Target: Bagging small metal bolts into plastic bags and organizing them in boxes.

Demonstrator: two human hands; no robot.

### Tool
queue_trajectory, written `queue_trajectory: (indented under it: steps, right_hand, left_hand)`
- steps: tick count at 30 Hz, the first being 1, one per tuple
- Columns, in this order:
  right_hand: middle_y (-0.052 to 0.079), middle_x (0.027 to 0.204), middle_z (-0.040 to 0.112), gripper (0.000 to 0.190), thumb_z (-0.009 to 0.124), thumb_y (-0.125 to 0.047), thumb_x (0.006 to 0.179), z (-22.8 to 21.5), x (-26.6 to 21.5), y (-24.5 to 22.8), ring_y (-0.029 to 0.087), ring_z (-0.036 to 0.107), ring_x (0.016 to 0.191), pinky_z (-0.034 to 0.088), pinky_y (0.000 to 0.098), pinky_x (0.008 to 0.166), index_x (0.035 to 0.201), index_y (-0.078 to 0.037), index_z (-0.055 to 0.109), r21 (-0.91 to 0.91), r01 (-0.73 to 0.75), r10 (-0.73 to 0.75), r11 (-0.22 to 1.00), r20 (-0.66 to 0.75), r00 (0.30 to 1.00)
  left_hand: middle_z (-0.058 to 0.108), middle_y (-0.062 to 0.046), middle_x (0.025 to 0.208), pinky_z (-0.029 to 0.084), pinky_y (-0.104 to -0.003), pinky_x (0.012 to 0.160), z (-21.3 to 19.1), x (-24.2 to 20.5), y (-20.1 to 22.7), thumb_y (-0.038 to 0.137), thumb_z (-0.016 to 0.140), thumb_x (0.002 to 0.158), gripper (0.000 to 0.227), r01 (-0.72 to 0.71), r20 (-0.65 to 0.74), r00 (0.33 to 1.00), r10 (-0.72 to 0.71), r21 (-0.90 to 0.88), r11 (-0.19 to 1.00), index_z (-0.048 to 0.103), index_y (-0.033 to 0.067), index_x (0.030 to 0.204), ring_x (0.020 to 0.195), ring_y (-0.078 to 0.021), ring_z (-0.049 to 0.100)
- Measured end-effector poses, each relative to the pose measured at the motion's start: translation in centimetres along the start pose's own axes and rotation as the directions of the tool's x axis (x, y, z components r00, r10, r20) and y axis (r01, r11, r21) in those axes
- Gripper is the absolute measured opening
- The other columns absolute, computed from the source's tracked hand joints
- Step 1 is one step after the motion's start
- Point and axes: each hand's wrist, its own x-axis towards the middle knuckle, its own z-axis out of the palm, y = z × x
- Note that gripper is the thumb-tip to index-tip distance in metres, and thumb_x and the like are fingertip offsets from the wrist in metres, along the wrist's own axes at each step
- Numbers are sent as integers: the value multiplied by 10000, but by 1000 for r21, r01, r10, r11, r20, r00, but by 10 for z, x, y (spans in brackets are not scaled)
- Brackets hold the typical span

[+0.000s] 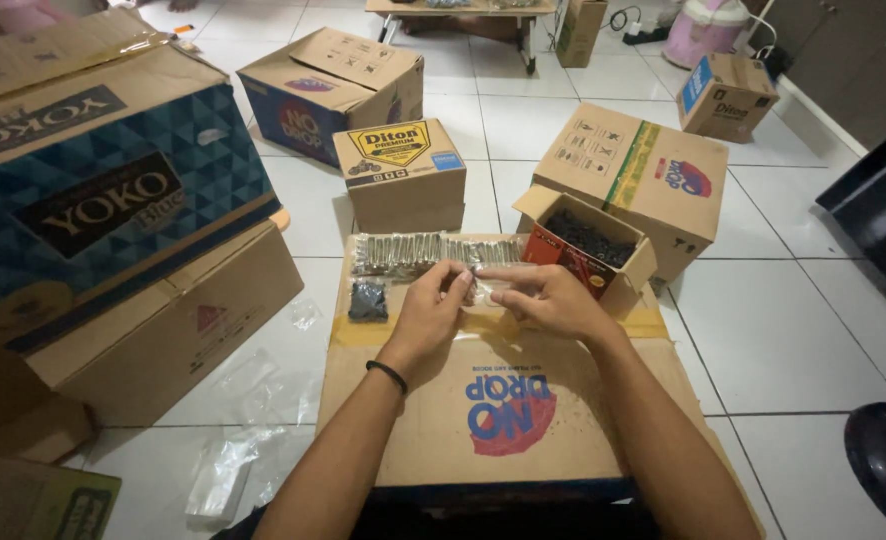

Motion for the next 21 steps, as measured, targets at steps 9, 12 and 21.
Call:
queue_trajectory:
  steps: [9,12,21]
  right_hand:
    - [35,580,717,343,722,-256,897,-4,0,-6,125,661,592,527,272,627,1234,-271,785,9,1,-1,1000,-23,1000]
    - [60,639,761,323,725,-271,917,-3,5,4,156,700,630,538,290,628,1235,-282,783,-21,26,-27,999,-26,999]
    - [63,719,798,360,749,-268,898,1,3,7,138,732,691,584,267,679,1258,-264,762,103,-36,38,994,-15,999]
  left_hand:
    - [738,-109,849,597,-308,604,-3,5,6,155,660,987,135,-2,-9,1000,2,-5,1000,726,46,1033,796,-171,683]
    - [731,-126,876,593,-331,614,-3,0,13,149,681,974,137,-8,-30,1000,8,17,1000,731,45,1048,814,-191,684]
    - [706,-81,892,596,-257,604,4,-10,28,121,697,961,151,144,-37,986,-163,-299,943,710,20,1073,793,-153,670]
